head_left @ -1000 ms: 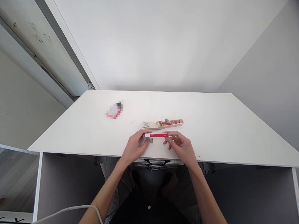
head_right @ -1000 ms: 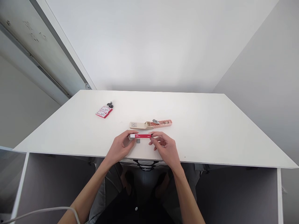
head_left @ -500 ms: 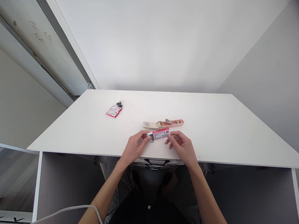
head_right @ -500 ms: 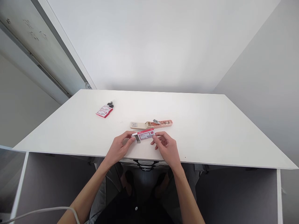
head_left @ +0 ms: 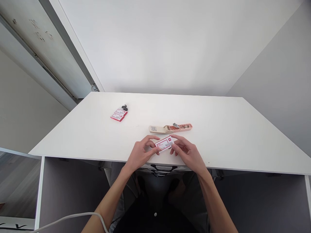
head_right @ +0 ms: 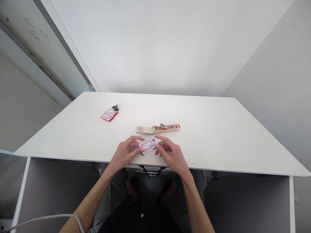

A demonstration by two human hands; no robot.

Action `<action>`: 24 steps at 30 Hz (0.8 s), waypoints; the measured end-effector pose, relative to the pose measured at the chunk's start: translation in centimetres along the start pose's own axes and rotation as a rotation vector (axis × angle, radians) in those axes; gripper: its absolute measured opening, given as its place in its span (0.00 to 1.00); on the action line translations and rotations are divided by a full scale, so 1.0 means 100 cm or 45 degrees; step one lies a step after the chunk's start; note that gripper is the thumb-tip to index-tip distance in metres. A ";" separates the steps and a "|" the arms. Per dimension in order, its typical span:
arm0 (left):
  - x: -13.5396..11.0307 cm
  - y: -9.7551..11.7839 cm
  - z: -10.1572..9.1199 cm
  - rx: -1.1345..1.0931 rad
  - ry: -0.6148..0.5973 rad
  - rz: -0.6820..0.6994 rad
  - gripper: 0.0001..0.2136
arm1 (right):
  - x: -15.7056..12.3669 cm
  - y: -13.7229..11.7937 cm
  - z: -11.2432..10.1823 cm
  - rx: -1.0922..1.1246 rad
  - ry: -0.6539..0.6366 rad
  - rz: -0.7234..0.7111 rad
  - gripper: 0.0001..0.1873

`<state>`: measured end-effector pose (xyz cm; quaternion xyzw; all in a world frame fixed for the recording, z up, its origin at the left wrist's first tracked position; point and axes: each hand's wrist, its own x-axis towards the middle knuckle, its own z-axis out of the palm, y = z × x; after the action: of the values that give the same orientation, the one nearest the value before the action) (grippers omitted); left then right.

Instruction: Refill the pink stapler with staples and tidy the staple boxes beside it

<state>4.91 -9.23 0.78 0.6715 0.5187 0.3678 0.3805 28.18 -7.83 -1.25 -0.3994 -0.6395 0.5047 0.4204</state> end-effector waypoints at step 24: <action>-0.013 -0.027 -0.100 0.272 0.693 -0.260 0.17 | 0.000 0.003 0.002 0.056 0.033 0.054 0.21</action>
<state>-5.37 -8.79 2.70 0.5290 0.7020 0.4373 0.1898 28.02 -7.82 -1.58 -0.4101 -0.6140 0.5223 0.4266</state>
